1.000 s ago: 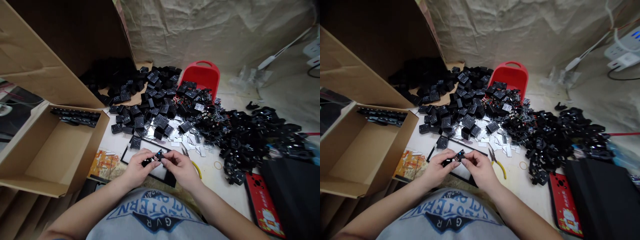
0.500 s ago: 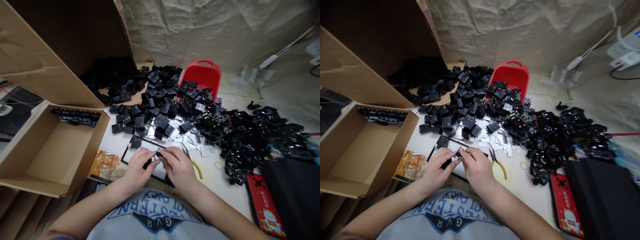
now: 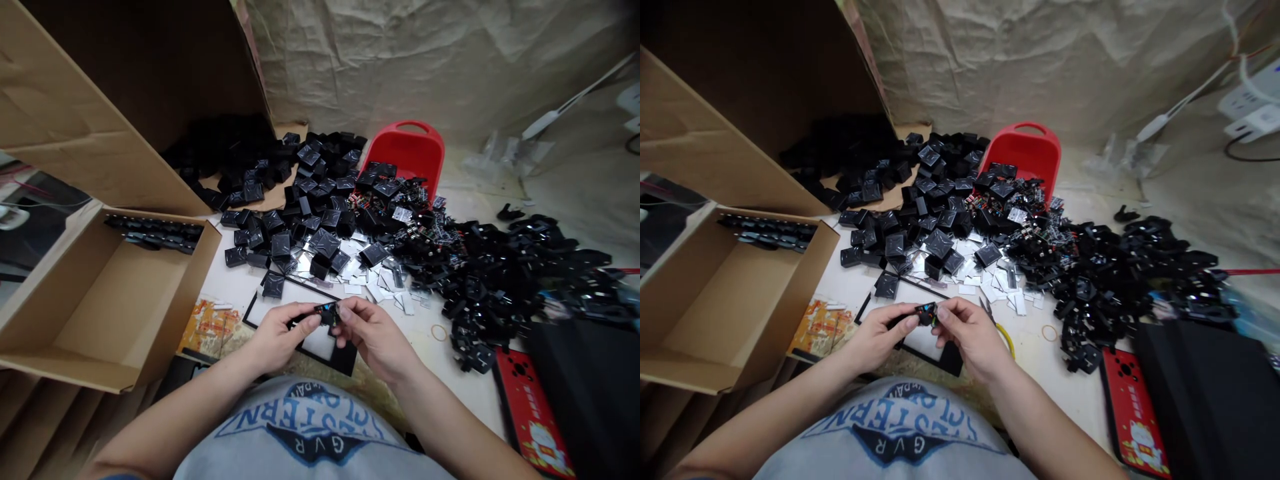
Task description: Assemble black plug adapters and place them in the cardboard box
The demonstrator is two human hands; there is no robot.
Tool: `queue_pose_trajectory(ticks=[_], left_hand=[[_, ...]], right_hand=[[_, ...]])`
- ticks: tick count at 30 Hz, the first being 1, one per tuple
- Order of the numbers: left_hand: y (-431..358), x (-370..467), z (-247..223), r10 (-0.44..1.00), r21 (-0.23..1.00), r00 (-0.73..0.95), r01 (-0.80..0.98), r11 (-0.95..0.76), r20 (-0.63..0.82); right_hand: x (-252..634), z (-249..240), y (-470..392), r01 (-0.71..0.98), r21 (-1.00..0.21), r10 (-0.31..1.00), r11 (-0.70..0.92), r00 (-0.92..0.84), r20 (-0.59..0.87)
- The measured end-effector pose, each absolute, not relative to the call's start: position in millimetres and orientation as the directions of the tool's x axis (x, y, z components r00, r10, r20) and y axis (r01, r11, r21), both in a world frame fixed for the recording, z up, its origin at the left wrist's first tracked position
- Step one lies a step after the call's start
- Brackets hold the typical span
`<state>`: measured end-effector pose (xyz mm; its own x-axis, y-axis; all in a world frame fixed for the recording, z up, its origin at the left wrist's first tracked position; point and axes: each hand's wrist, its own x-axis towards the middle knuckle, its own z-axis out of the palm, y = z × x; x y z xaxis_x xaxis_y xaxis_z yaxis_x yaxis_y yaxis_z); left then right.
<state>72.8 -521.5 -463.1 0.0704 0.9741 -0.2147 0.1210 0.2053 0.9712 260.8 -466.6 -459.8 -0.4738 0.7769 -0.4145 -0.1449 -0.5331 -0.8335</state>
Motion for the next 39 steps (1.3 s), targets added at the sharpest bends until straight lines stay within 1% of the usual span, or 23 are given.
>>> queue_pose_trajectory(ticks=[2,3,5,7,8,9,10,11,12,14,17,19,21,23,25,29,33,36,39], left_hand=[[-523,67,-466,0.965,0.959,0.085,0.159,0.233,-0.249],[-523,64,-468,0.962,0.958,0.104,0.163,0.235,-0.253],[-523,60,-469,0.961,0.966,0.152,0.146,0.211,-0.233],[-522,60,-469,0.961,0.968,0.16,0.153,0.2,-0.224],[-521,61,-467,0.963,0.961,0.14,0.188,0.202,-0.23],[-521,63,-466,0.967,0.951,0.105,0.235,0.203,-0.232],[-520,66,-465,0.973,0.939,0.066,0.283,0.195,-0.222],[-520,69,-463,0.98,0.93,0.033,0.323,0.176,-0.197],[-520,72,-463,0.986,0.925,0.016,0.35,0.151,-0.167],[-522,77,-462,0.992,0.927,-0.002,0.358,0.116,-0.123],[-525,80,-460,0.994,0.922,-0.029,0.372,0.107,-0.103],[-525,80,-457,0.999,0.911,-0.018,0.408,0.052,-0.049],[-524,79,-454,0.999,0.898,0.045,0.439,-0.039,0.022],[-522,79,-453,0.993,0.886,0.094,0.45,-0.11,0.076],[-521,79,-453,0.989,0.879,0.099,0.455,-0.143,0.11],[-520,82,-458,0.99,0.865,0.064,0.481,-0.144,0.129],[-521,82,-462,0.986,0.833,0.054,0.53,-0.161,0.157],[-522,83,-464,0.978,0.81,0.036,0.555,-0.189,0.204],[-522,83,-466,0.968,0.791,0.034,0.57,-0.222,0.247]], right_hand=[[269,-464,-465,-0.085,-0.868,0.801,-0.49,-0.435,-0.41],[274,-468,-465,-0.012,-0.895,0.816,-0.446,-0.417,-0.401],[282,-478,-465,0.194,-0.927,0.842,-0.322,-0.39,-0.374],[289,-489,-466,0.388,-0.908,0.872,-0.158,-0.377,-0.313],[291,-493,-467,0.447,-0.891,0.886,-0.086,-0.375,-0.273],[291,-496,-468,0.469,-0.883,0.897,-0.038,-0.373,-0.236],[291,-496,-469,0.455,-0.89,0.905,-0.027,-0.368,-0.215],[289,-495,-469,0.407,-0.912,0.91,-0.049,-0.358,-0.208],[287,-491,-469,0.328,-0.94,0.915,-0.093,-0.345,-0.211],[279,-481,-469,0.116,-0.972,0.92,-0.206,-0.316,-0.232],[265,-461,-469,-0.158,-0.918,0.906,-0.365,-0.287,-0.311],[256,-451,-470,-0.256,-0.864,0.887,-0.434,-0.29,-0.36],[249,-446,-472,-0.304,-0.838,0.882,-0.452,-0.29,-0.371],[244,-444,-473,-0.309,-0.846,0.892,-0.434,-0.281,-0.355],[242,-445,-474,-0.283,-0.868,0.9,-0.409,-0.281,-0.333],[241,-449,-478,-0.206,-0.912,0.91,-0.355,-0.298,-0.287],[242,-451,-483,-0.104,-0.971,0.942,-0.217,-0.283,-0.181],[241,-448,-484,-0.038,-0.989,0.956,-0.143,-0.265,-0.128],[239,-447,-485,-0.01,-0.995,0.96,-0.1,-0.263,-0.094]])
